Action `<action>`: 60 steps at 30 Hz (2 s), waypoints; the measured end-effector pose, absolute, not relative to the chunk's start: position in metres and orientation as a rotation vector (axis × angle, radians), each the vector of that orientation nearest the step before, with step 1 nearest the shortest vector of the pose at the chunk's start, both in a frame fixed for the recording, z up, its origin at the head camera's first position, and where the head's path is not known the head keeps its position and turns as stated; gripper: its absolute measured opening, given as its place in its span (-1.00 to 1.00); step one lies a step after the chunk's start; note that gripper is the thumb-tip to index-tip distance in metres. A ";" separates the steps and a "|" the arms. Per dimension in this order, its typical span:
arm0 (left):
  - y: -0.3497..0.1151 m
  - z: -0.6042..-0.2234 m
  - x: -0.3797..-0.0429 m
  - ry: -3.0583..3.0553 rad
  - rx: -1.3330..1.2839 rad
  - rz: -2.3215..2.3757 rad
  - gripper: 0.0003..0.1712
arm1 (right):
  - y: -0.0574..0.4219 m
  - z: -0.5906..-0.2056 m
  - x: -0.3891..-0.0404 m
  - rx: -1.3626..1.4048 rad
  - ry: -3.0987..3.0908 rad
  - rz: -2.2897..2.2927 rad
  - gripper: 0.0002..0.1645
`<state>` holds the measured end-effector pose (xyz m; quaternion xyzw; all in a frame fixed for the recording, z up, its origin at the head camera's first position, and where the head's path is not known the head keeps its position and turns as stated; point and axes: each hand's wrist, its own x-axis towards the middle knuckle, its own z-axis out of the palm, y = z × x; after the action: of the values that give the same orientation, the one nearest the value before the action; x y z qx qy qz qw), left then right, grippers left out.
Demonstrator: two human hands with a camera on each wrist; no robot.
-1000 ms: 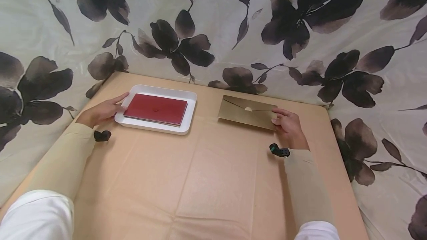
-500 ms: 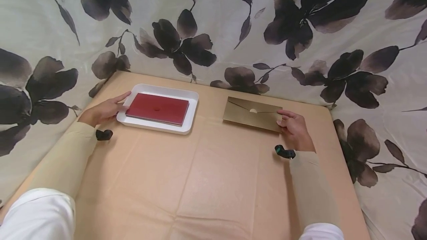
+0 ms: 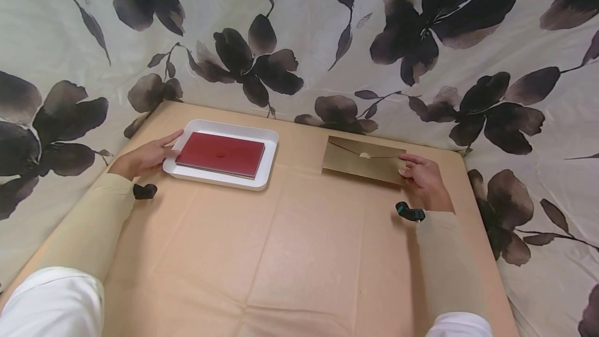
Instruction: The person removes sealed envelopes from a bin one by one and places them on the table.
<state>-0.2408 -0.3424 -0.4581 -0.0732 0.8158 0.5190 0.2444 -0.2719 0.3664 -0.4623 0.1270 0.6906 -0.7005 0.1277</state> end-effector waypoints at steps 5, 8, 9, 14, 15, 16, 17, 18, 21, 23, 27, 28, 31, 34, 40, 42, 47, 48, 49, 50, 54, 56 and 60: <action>-0.340 -0.456 -0.242 2.228 -0.214 1.401 -0.09 | 0.375 -0.461 -0.271 0.371 2.019 -2.015 -0.46; -0.340 -0.456 -0.242 2.217 -0.241 1.392 -0.09 | 0.379 -0.461 -0.271 0.369 2.021 -2.004 -0.42; -0.340 -0.455 -0.242 2.218 -0.246 1.384 -0.09 | 0.380 -0.461 -0.271 0.367 2.021 -1.999 -0.41; -0.341 -0.454 -0.241 2.224 -0.245 1.362 -0.08 | 0.385 -0.460 -0.273 0.362 2.004 -2.002 -0.42; -0.341 -0.453 -0.241 2.226 -0.245 1.357 -0.08 | 0.387 -0.460 -0.274 0.364 1.998 -2.010 -0.44; -0.341 -0.453 -0.241 2.224 -0.244 1.357 -0.08 | 0.389 -0.460 -0.274 0.362 1.992 -2.016 -0.45; -0.341 -0.453 -0.242 2.223 -0.246 1.355 -0.08 | 0.391 -0.461 -0.275 0.365 1.986 -2.026 -0.46; -0.340 -0.452 -0.242 2.225 -0.247 1.350 -0.08 | 0.392 -0.461 -0.275 0.368 1.983 -2.032 -0.46; -0.340 -0.451 -0.242 2.224 -0.249 1.339 -0.08 | 0.397 -0.462 -0.275 0.367 1.998 -2.020 -0.47; -0.339 -0.451 -0.242 2.236 -0.246 1.320 -0.09 | 0.399 -0.463 -0.275 0.365 2.006 -2.017 -0.49; -0.339 -0.452 -0.242 2.246 -0.233 1.300 -0.09 | 0.404 -0.464 -0.274 0.343 1.995 -2.037 -0.50; -0.339 -0.452 -0.241 2.243 -0.234 1.303 -0.09 | 0.404 -0.464 -0.274 0.339 1.989 -2.041 -0.51; -0.339 -0.454 -0.240 2.231 -0.238 1.326 -0.09 | 0.407 -0.464 -0.275 0.340 1.990 -2.036 -0.50; -0.338 -0.456 -0.241 2.229 -0.231 1.330 -0.09 | 0.411 -0.463 -0.274 0.355 1.996 -2.024 -0.49; -0.339 -0.456 -0.241 2.222 -0.221 1.331 -0.08 | 0.417 -0.461 -0.272 0.360 1.943 -2.041 -0.50; -0.339 -0.455 -0.241 2.232 -0.219 1.324 -0.08 | 0.418 -0.461 -0.273 0.355 1.948 -2.030 -0.51; -0.338 -0.454 -0.241 2.250 -0.211 1.307 -0.08 | 0.420 -0.460 -0.273 0.370 2.004 -1.982 -0.51; -0.338 -0.454 -0.241 2.251 -0.206 1.306 -0.08 | 0.421 -0.460 -0.274 0.372 2.012 -1.975 -0.51; -0.339 -0.453 -0.241 2.254 -0.205 1.301 -0.08 | 0.421 -0.459 -0.274 0.376 2.007 -1.980 -0.51; -0.339 -0.453 -0.241 2.252 -0.204 1.303 -0.08 | 0.421 -0.459 -0.275 0.378 2.004 -1.982 -0.52; -0.341 -0.454 -0.242 2.252 -0.205 1.298 -0.08 | 0.422 -0.458 -0.276 0.378 1.998 -1.985 -0.52; -0.341 -0.454 -0.243 2.242 -0.208 1.307 -0.08 | 0.423 -0.457 -0.277 0.378 2.005 -1.979 -0.52; -0.341 -0.455 -0.243 2.227 -0.207 1.329 -0.08 | 0.425 -0.456 -0.278 0.387 2.025 -1.969 -0.52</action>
<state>-0.2433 -0.3410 -0.4553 -0.0769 0.8249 0.4923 0.2669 -0.2776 0.4247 -0.4556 0.1345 0.7028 -0.6833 0.1449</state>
